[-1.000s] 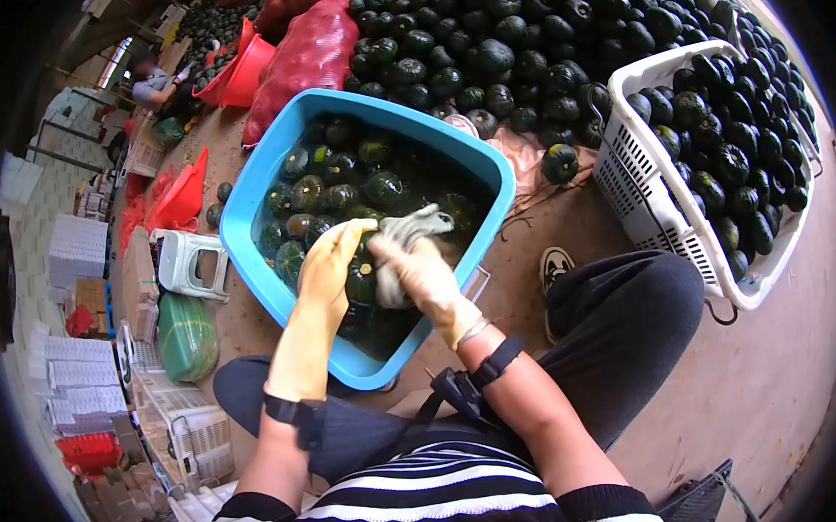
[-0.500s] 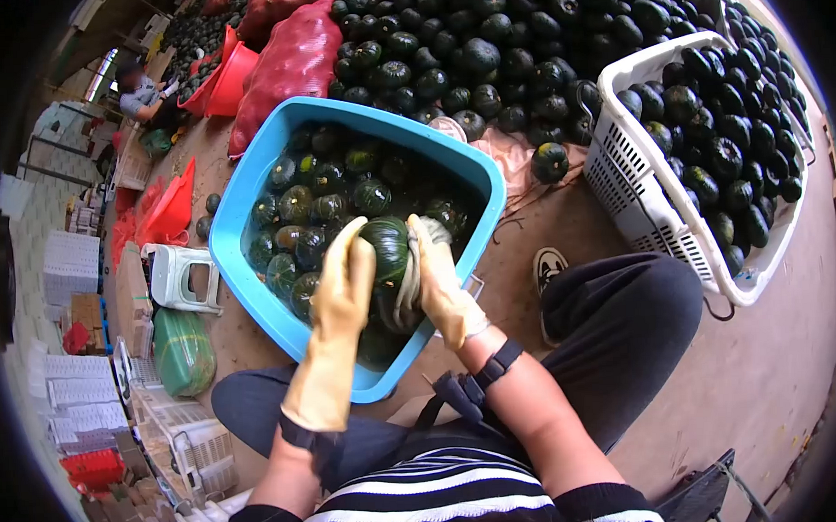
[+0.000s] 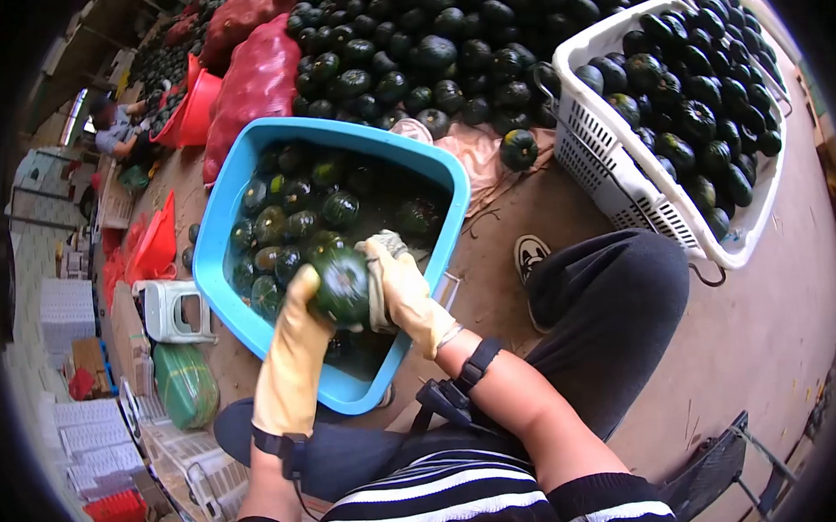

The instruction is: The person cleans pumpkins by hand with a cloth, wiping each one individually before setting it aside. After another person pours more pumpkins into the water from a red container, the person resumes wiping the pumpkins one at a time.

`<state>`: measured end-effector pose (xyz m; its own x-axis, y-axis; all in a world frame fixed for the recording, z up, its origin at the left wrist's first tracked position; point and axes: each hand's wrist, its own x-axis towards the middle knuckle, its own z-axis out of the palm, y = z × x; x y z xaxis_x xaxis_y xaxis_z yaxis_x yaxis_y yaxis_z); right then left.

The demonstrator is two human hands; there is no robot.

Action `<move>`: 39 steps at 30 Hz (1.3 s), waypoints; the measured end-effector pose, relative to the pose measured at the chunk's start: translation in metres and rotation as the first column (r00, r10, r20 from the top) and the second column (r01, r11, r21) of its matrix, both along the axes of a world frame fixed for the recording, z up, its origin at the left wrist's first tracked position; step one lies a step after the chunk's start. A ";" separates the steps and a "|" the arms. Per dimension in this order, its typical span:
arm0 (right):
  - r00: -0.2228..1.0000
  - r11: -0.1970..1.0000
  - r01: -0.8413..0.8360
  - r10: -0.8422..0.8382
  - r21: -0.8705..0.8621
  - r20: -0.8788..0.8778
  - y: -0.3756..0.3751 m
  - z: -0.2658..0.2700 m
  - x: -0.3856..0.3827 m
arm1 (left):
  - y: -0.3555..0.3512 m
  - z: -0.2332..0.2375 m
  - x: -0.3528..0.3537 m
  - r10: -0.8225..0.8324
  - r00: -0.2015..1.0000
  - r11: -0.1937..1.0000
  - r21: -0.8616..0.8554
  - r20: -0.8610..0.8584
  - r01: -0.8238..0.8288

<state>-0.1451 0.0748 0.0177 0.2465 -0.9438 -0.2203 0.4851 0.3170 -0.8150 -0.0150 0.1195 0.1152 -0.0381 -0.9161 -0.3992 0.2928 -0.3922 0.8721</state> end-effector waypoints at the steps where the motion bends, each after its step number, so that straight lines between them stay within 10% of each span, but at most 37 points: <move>1: 0.999 0.979 -0.009 0.000 0.204 0.043 0.001 -0.010 0.006 | -0.025 -0.012 0.018 -0.028 0.995 0.999 0.042 -0.095 0.032; 3: 0.988 0.921 -0.026 -0.036 0.389 0.151 0.010 -0.009 0.012 | -0.095 0.017 -0.014 0.468 0.787 0.883 0.187 -0.402 -0.430; 4: 0.976 0.928 -0.043 -0.041 0.370 0.214 0.017 0.002 0.015 | -0.128 0.017 -0.004 0.408 0.768 0.892 0.038 -0.493 -0.450; 6: 0.977 0.896 -0.084 -0.012 0.436 0.212 0.020 -0.024 0.023 | -0.189 0.009 -0.005 0.169 0.946 0.930 -0.361 0.275 -0.061; 7: 0.992 0.897 -0.085 0.035 0.433 0.122 0.025 -0.041 0.029 | -0.195 0.007 -0.015 -0.121 0.667 0.936 -0.139 0.735 0.323; 8: 0.996 0.899 -0.087 0.080 0.429 0.034 0.023 -0.052 0.033 | -0.194 0.008 -0.032 -0.350 0.129 0.823 0.238 0.928 0.516; 10: 0.792 0.859 -0.308 0.469 0.408 -0.391 0.011 0.022 -0.001 | -0.168 -0.030 -0.054 -0.131 -0.196 0.598 0.235 0.972 0.766; 12: 0.895 0.859 -0.394 0.439 0.326 -0.075 0.020 0.007 0.000 | -0.161 -0.057 -0.081 -0.367 -0.299 0.553 0.465 0.881 0.691; 13: 0.975 0.990 -0.137 0.132 0.015 0.179 0.041 -0.043 0.022 | -0.158 -0.083 -0.086 -0.265 -0.345 0.583 0.435 0.900 0.686; 15: 0.951 0.967 -0.256 0.251 0.004 0.182 0.034 -0.021 -0.004 | -0.161 -0.111 -0.083 -0.169 -0.391 0.614 0.407 0.905 0.676; 17: 0.923 0.926 -0.360 0.372 -0.116 0.101 0.019 -0.034 0.020 | -0.171 -0.108 -0.061 -0.428 -0.025 0.635 0.320 0.904 0.703; 18: 0.977 0.974 -0.133 0.098 0.184 0.187 0.011 -0.034 0.027 | -0.181 -0.105 -0.049 -0.523 0.163 0.652 0.270 0.837 0.709; 19: 0.966 0.866 0.076 -0.187 0.495 0.179 0.012 -0.028 0.029 | -0.174 -0.105 -0.033 -0.506 0.467 0.792 0.176 0.725 0.585; 20: 0.825 0.915 0.135 -0.316 0.380 0.469 0.011 -0.054 0.037 | -0.160 -0.086 -0.026 -0.392 0.790 0.915 0.115 0.472 0.386; 22: 0.912 0.938 0.174 -0.268 0.298 0.311 0.011 -0.029 0.024 | -0.131 -0.047 -0.004 -0.155 0.960 0.986 -0.023 0.233 0.165; 24: 0.959 0.958 0.251 -0.265 -0.137 -0.097 0.019 -0.035 0.037 | -0.094 -0.035 0.015 0.094 0.989 0.995 -0.031 0.114 -0.091; 26: 0.912 0.929 -0.253 0.136 -0.270 -0.387 0.013 -0.018 0.012 | -0.056 -0.032 0.016 0.071 0.974 0.990 0.108 0.217 -0.096; 28: 0.977 0.969 -0.114 0.070 -0.219 -0.201 -0.007 -0.023 0.023 | -0.012 -0.055 0.014 0.015 0.944 0.998 0.049 0.330 -0.033; 30: 0.951 0.906 -0.305 0.277 0.293 0.136 -0.035 0.003 -0.017 | 0.021 -0.070 -0.002 0.000 0.915 0.999 -0.041 0.404 0.018; 33: 0.975 0.962 -0.122 0.070 -0.242 -0.213 -0.024 -0.046 0.006 | 0.019 -0.038 -0.023 0.121 0.974 0.970 -0.230 0.191 -0.076; 36: 0.996 0.997 -0.073 0.073 -0.019 0.048 0.020 -0.010 0.021 | 0.006 -0.069 0.008 0.250 0.935 0.944 -0.277 0.253 -0.178; 37: 0.966 0.969 -0.238 0.228 -0.071 -0.122 0.026 -0.015 0.022 | 0.002 -0.085 0.026 0.092 0.642 0.992 -0.015 0.761 -0.124; 39: 0.965 0.965 -0.243 0.230 -0.100 -0.122 0.034 -0.035 0.031 | -0.003 -0.119 0.058 0.075 0.881 0.997 -0.045 0.468 -0.062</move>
